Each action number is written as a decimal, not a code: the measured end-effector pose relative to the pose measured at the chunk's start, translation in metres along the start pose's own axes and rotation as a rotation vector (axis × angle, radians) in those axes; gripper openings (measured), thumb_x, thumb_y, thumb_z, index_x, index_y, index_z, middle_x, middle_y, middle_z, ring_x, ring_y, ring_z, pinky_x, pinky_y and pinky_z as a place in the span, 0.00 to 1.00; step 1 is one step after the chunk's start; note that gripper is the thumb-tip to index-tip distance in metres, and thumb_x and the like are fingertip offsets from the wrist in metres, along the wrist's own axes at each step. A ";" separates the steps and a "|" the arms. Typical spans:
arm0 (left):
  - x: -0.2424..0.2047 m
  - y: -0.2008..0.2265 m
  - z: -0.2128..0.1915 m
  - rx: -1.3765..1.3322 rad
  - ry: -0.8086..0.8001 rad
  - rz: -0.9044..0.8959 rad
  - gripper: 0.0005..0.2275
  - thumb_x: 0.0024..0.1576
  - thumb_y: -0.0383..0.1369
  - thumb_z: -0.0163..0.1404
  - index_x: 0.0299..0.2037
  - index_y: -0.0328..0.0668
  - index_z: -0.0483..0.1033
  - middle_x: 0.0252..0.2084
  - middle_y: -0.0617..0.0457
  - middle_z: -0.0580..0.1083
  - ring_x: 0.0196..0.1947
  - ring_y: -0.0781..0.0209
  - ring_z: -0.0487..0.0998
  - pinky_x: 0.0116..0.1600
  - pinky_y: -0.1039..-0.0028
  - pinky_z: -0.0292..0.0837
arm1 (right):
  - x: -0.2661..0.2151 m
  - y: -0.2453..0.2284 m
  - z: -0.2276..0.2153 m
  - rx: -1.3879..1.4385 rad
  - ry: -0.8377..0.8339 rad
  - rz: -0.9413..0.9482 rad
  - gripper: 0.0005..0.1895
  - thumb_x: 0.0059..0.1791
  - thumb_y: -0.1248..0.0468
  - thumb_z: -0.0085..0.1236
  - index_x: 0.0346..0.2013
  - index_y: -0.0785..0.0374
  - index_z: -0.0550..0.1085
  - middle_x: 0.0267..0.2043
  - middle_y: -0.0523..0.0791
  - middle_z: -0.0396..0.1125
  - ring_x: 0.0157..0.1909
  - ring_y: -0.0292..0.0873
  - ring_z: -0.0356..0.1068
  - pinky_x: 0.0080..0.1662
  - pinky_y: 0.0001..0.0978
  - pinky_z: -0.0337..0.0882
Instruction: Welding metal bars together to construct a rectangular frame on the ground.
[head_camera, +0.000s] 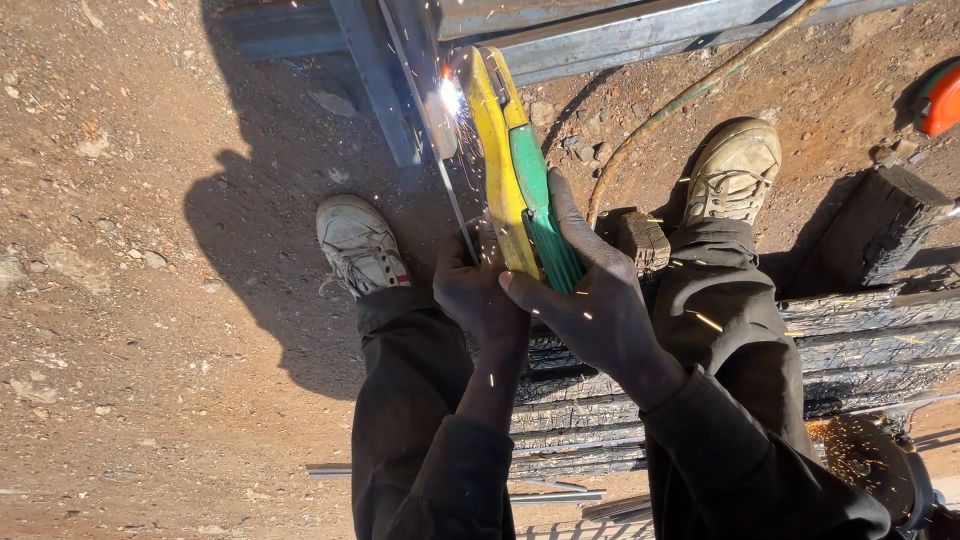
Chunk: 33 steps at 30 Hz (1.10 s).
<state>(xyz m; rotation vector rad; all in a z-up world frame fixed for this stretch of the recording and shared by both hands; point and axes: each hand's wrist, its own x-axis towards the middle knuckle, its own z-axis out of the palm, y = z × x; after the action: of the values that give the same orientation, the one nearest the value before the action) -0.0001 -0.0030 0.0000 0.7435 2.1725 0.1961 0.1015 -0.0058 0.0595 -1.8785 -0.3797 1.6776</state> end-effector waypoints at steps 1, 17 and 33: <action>0.001 -0.004 -0.001 0.000 0.001 0.000 0.04 0.49 0.33 0.63 0.33 0.47 0.84 0.28 0.60 0.82 0.26 0.73 0.78 0.26 0.74 0.72 | 0.000 0.001 0.001 0.000 -0.001 0.000 0.50 0.44 0.65 0.63 0.76 0.61 0.48 0.64 0.46 0.68 0.55 0.34 0.71 0.57 0.24 0.73; -0.011 0.000 -0.007 -0.031 -0.050 -0.032 0.10 0.59 0.34 0.52 0.26 0.41 0.76 0.19 0.56 0.73 0.21 0.69 0.71 0.24 0.71 0.66 | 0.002 -0.001 0.003 -0.049 0.040 0.089 0.49 0.44 0.61 0.63 0.76 0.54 0.48 0.68 0.45 0.66 0.59 0.36 0.69 0.54 0.26 0.76; 0.002 -0.012 0.004 0.036 0.094 0.062 0.05 0.54 0.39 0.62 0.30 0.53 0.83 0.31 0.64 0.83 0.33 0.70 0.82 0.45 0.77 0.78 | 0.007 0.007 0.011 0.109 0.083 0.060 0.49 0.45 0.62 0.63 0.76 0.60 0.49 0.68 0.43 0.66 0.65 0.31 0.64 0.67 0.29 0.67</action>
<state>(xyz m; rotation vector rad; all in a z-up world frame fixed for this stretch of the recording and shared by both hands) -0.0030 -0.0120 -0.0085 0.8376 2.2491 0.2283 0.0910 -0.0050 0.0497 -1.8879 -0.1965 1.6193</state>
